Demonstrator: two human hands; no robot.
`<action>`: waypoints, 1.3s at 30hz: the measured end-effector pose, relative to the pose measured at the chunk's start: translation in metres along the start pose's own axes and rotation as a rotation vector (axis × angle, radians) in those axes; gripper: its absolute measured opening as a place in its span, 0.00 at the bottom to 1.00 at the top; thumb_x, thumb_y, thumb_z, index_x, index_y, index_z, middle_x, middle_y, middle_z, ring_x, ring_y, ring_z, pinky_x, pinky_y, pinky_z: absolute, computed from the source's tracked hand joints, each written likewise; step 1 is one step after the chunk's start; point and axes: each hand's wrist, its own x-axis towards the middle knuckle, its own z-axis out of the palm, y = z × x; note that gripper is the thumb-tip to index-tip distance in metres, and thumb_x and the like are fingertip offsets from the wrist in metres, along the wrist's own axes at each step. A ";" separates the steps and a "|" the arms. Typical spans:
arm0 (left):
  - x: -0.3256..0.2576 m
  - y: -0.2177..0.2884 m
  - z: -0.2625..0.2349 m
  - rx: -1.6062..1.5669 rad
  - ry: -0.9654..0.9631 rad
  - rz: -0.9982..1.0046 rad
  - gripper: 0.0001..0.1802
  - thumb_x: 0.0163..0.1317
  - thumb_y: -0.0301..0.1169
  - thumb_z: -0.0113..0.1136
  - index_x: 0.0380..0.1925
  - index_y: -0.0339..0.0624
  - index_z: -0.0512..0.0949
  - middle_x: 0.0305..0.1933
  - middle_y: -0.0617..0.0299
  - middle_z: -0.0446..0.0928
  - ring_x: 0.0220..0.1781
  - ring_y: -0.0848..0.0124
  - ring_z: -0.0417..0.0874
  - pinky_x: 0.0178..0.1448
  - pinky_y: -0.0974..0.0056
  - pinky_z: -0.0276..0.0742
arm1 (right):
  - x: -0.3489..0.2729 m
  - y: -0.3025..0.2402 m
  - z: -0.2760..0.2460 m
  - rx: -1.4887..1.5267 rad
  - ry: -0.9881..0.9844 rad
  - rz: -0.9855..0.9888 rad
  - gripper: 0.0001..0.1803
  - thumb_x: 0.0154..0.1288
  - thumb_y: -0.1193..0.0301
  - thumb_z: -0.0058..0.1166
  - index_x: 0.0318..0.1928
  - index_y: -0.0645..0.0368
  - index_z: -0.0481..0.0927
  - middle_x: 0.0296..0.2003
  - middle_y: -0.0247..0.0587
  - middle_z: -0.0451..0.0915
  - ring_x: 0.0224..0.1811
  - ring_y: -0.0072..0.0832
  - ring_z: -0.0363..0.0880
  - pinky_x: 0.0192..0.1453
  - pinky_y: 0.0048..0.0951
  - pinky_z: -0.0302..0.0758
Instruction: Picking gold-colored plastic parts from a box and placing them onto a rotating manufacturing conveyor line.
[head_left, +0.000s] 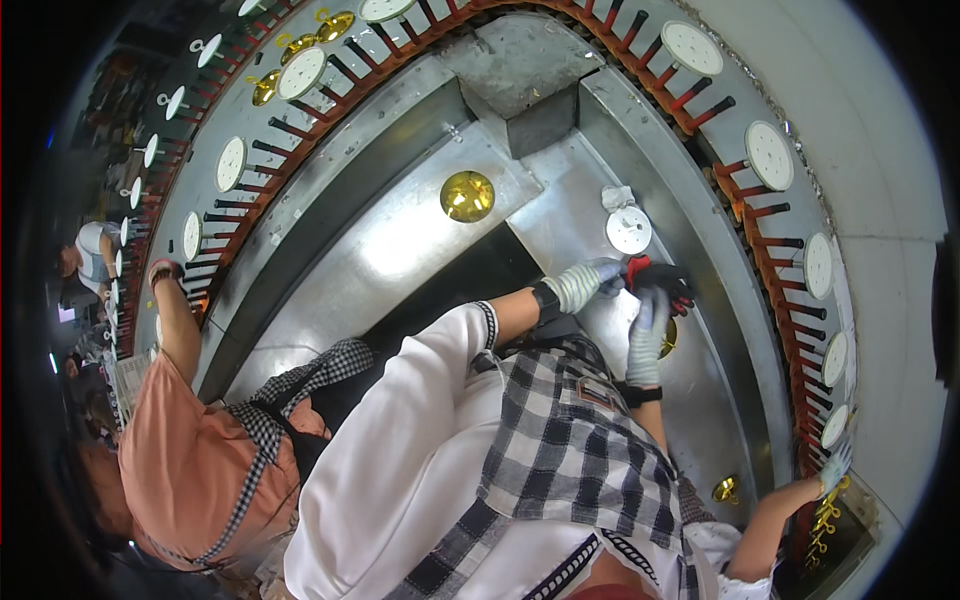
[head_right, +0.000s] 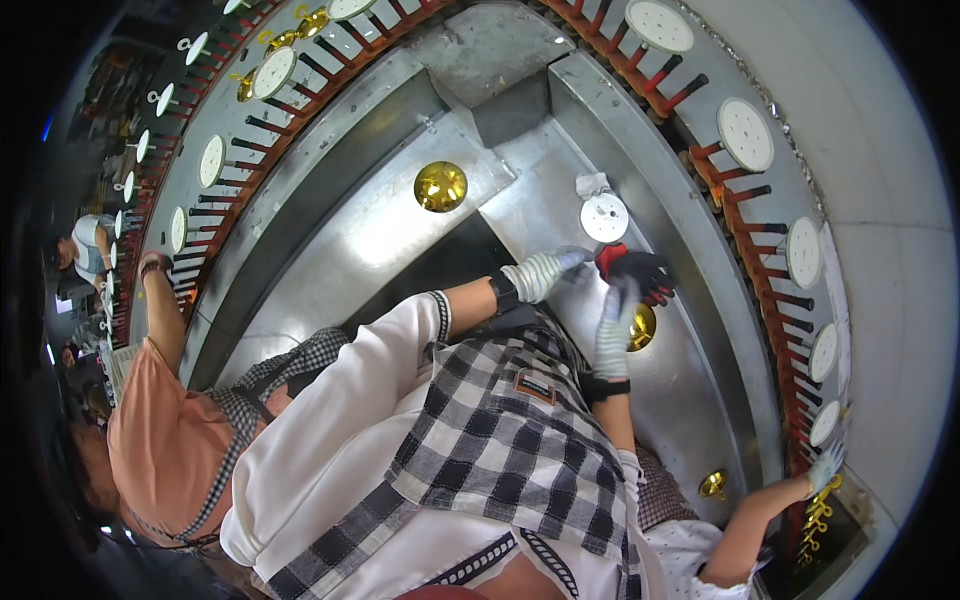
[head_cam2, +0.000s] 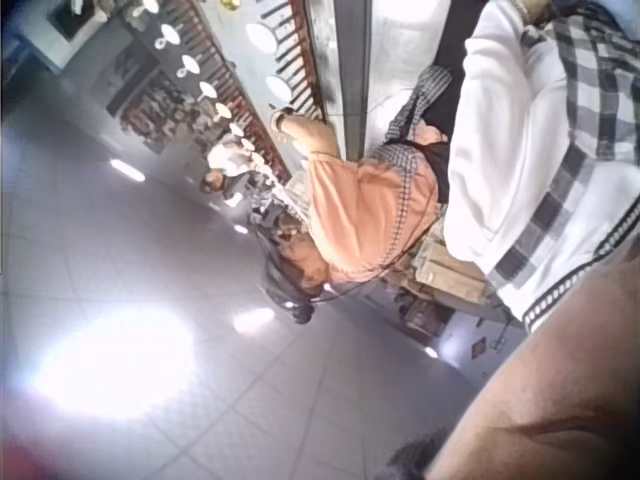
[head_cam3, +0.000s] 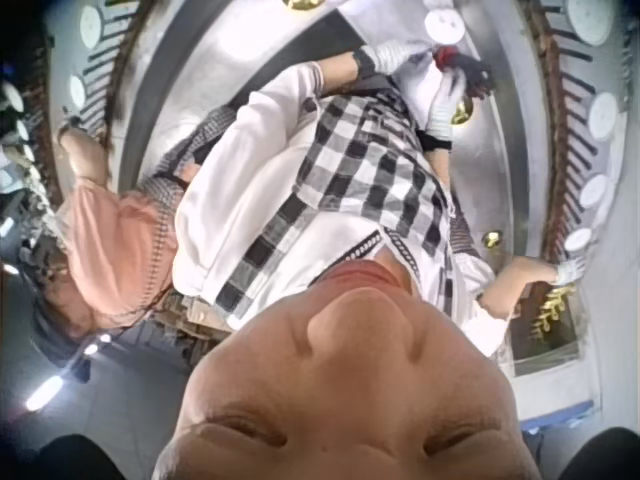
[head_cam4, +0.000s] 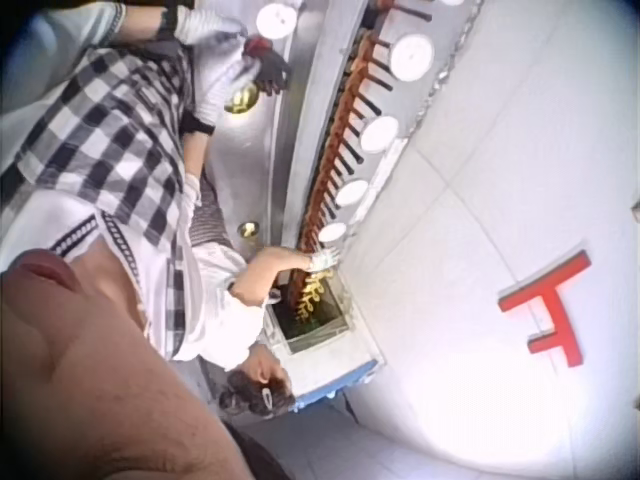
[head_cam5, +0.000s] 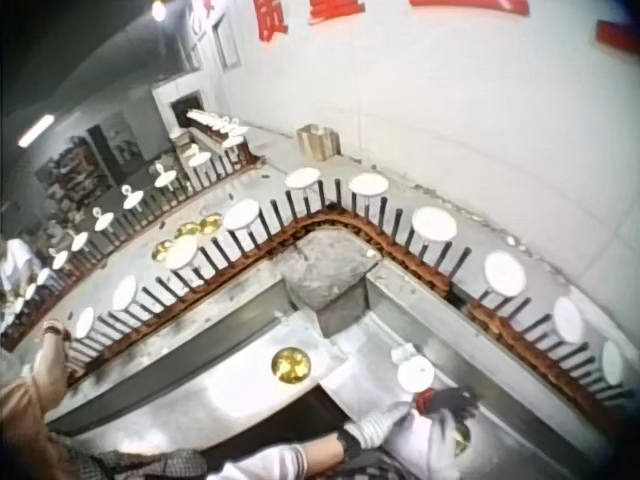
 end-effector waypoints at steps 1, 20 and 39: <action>-0.001 0.004 0.021 -0.267 -0.024 -0.148 0.24 0.75 0.46 0.62 0.62 0.44 0.79 0.52 0.61 0.83 0.53 0.67 0.83 0.62 0.58 0.78 | -0.004 -0.022 0.016 0.317 -0.119 0.182 0.33 0.77 0.48 0.56 0.66 0.63 0.74 0.54 0.41 0.80 0.54 0.31 0.79 0.60 0.33 0.76; -0.123 0.090 -0.005 0.481 0.015 -0.128 0.16 0.78 0.23 0.52 0.60 0.31 0.80 0.56 0.47 0.86 0.56 0.61 0.88 0.63 0.60 0.83 | 0.128 -0.003 -0.053 0.580 0.378 0.434 0.23 0.78 0.54 0.54 0.43 0.65 0.84 0.38 0.42 0.85 0.39 0.32 0.83 0.47 0.36 0.81; -0.067 0.197 -0.135 1.173 0.532 0.271 0.11 0.70 0.33 0.66 0.45 0.37 0.88 0.33 0.50 0.88 0.27 0.67 0.87 0.37 0.63 0.81 | 0.037 -0.089 0.016 0.144 -0.262 0.111 0.19 0.75 0.68 0.61 0.60 0.65 0.82 0.51 0.42 0.85 0.53 0.27 0.82 0.60 0.29 0.78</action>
